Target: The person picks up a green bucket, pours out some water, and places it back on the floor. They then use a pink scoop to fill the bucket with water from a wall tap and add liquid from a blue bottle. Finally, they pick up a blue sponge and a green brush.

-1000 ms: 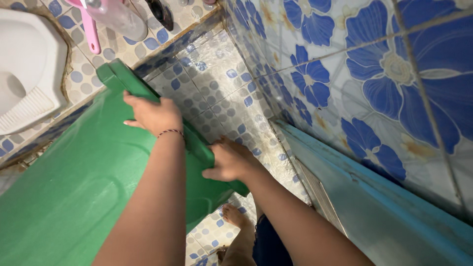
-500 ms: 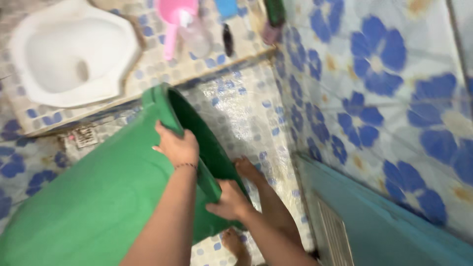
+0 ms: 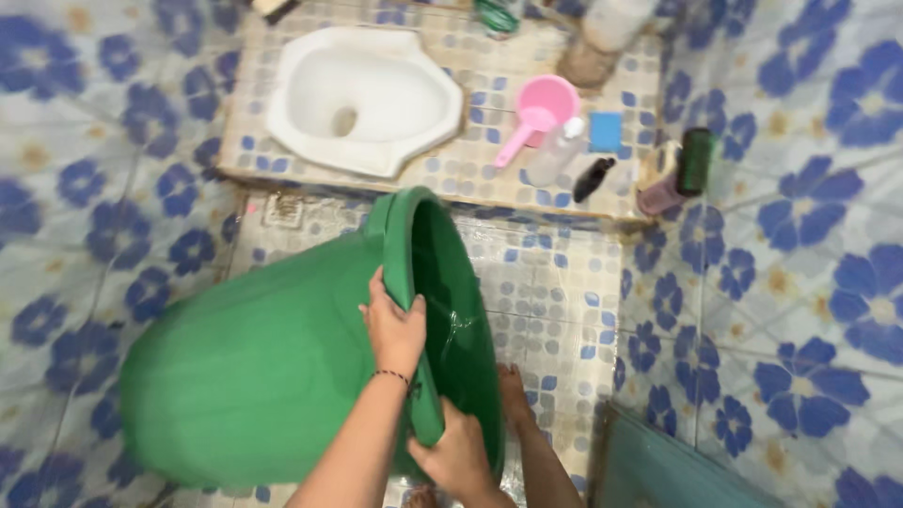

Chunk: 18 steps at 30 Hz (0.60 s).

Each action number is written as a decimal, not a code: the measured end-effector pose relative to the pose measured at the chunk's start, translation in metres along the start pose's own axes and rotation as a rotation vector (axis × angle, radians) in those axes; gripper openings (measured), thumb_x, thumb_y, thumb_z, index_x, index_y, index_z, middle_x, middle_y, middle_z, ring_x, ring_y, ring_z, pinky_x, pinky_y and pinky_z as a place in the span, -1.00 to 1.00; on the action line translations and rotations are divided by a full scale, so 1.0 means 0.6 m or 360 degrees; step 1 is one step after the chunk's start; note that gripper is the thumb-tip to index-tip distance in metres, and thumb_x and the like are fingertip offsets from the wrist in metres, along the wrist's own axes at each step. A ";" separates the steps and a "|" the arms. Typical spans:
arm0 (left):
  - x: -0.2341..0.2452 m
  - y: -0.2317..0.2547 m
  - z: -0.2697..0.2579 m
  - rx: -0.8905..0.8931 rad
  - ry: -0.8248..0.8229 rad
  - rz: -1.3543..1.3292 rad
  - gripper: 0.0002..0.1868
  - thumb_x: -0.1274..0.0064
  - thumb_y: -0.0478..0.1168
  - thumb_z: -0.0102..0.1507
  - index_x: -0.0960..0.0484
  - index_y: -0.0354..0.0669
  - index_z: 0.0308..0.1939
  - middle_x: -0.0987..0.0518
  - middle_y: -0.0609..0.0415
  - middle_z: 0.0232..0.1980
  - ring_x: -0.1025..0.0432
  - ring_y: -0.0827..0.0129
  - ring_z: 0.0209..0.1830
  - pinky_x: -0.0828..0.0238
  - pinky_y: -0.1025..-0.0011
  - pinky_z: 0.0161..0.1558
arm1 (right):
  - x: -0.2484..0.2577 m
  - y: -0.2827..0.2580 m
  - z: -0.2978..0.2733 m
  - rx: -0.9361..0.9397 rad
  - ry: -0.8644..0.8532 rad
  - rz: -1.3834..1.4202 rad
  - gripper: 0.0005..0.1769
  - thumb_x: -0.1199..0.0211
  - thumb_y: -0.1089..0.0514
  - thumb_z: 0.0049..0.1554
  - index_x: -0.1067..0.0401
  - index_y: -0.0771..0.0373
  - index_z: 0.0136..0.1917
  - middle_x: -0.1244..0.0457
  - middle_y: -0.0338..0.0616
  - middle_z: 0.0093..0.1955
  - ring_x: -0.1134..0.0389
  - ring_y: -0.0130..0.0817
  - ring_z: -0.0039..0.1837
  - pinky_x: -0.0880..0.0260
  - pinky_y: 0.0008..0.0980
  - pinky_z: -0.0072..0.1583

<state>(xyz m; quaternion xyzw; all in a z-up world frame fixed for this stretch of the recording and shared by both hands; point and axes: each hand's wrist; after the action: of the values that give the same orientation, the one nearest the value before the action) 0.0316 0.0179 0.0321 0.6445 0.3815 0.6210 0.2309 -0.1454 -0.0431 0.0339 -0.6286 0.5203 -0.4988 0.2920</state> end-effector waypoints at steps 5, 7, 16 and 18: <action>0.155 0.001 0.029 0.0343 0.0195 -0.0137 -0.15 -0.28 -0.28 0.12 -0.28 -0.08 0.48 -0.45 -0.01 -0.48 -0.44 0.14 -0.40 -0.30 0.07 0.15 | -0.012 -0.115 0.007 0.0065 -0.0206 -0.0244 -0.29 -0.51 -0.21 -0.08 -0.37 0.31 0.11 -0.37 0.13 -0.31 -0.49 0.08 -0.19 -0.48 -0.10 -0.12; 0.230 -0.013 0.034 0.0275 0.0314 -0.0387 -0.16 -0.28 -0.31 0.14 -0.27 -0.12 0.48 -0.50 -0.03 -0.26 -0.46 0.18 -0.24 -0.47 0.18 0.01 | -0.019 -0.151 0.003 0.0378 -0.0283 -0.0422 -0.25 -0.48 -0.25 0.02 -0.34 0.42 0.12 -0.32 0.19 -0.33 -0.44 0.15 -0.20 -0.44 -0.05 -0.14; 0.615 -0.190 -0.064 0.0261 0.0979 -0.1098 -0.21 -0.21 -0.44 0.16 -0.29 -0.22 0.46 -0.55 -0.02 0.20 -0.48 0.29 0.07 -0.47 0.36 0.05 | -0.029 -0.161 0.114 0.0515 0.0751 -0.1298 -0.02 -0.55 -0.22 -0.21 -0.26 0.31 0.31 -0.27 0.31 0.24 -0.33 0.30 0.23 -0.31 0.07 0.10; 0.678 -0.244 -0.124 0.0352 0.1118 -0.1239 -0.20 -0.17 -0.42 0.17 -0.25 -0.17 0.48 -0.54 -0.01 0.19 -0.48 0.31 0.06 -0.49 0.37 0.02 | -0.052 -0.151 0.148 -0.0020 0.0219 -0.0882 0.21 -0.60 -0.19 -0.12 0.04 0.36 0.49 -0.25 0.36 0.23 -0.36 0.19 0.21 -0.40 -0.02 0.19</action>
<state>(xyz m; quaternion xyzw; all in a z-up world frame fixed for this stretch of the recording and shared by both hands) -0.0962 0.4097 0.1824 0.2291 0.7100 0.6238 0.2332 -0.0288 -0.0007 0.0749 -0.7134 0.3504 -0.5978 0.1046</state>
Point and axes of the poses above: each hand's wrist, its own z-axis towards the middle knuckle, its own x-axis out of the back of the hand, y = z × x
